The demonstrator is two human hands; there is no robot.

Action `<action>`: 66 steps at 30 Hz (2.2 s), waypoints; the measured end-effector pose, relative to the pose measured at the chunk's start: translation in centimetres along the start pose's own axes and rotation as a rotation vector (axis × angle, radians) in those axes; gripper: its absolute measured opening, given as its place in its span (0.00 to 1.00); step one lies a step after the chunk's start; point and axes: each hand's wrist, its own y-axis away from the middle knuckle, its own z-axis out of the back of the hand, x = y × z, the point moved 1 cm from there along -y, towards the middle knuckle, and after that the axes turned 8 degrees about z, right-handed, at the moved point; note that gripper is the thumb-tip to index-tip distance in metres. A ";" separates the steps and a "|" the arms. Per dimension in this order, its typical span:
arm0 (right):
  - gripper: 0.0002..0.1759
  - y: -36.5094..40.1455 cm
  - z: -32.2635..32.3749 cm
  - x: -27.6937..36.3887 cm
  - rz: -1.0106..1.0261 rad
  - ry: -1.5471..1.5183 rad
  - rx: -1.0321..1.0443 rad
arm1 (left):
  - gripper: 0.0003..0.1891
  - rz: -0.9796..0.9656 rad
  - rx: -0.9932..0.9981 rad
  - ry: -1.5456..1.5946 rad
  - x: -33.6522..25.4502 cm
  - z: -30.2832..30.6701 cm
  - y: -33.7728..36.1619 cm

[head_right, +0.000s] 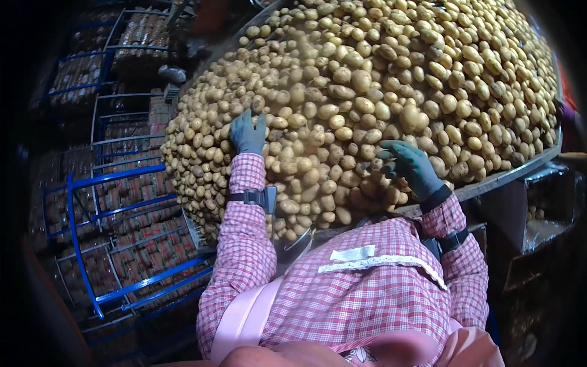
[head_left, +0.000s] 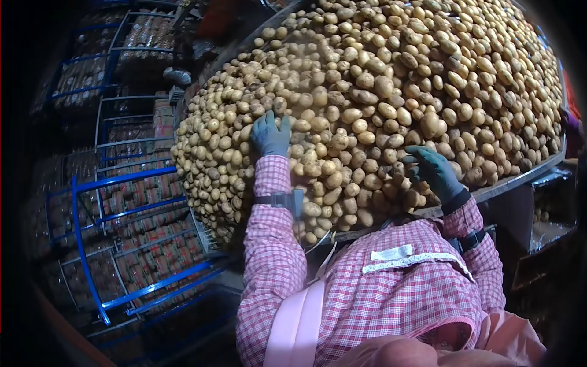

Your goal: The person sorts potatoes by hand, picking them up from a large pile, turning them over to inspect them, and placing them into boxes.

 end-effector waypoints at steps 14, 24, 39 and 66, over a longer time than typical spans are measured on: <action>0.20 1.6 2.0 -0.2 0.009 -0.129 -0.077 | 0.19 -0.385 -0.032 0.648 -20.6 -2.7 -2.1; 0.24 -1.4 3.9 3.4 0.505 0.418 -0.439 | 0.26 -0.182 0.705 0.829 -27.5 -5.4 -3.7; 0.25 -1.8 3.5 2.8 0.192 -0.120 0.020 | 0.31 0.239 1.545 2.261 -22.9 2.6 6.1; 0.34 27.3 12.2 6.2 0.782 -0.107 -0.616 | 0.21 -0.461 1.039 1.424 -28.4 8.3 15.0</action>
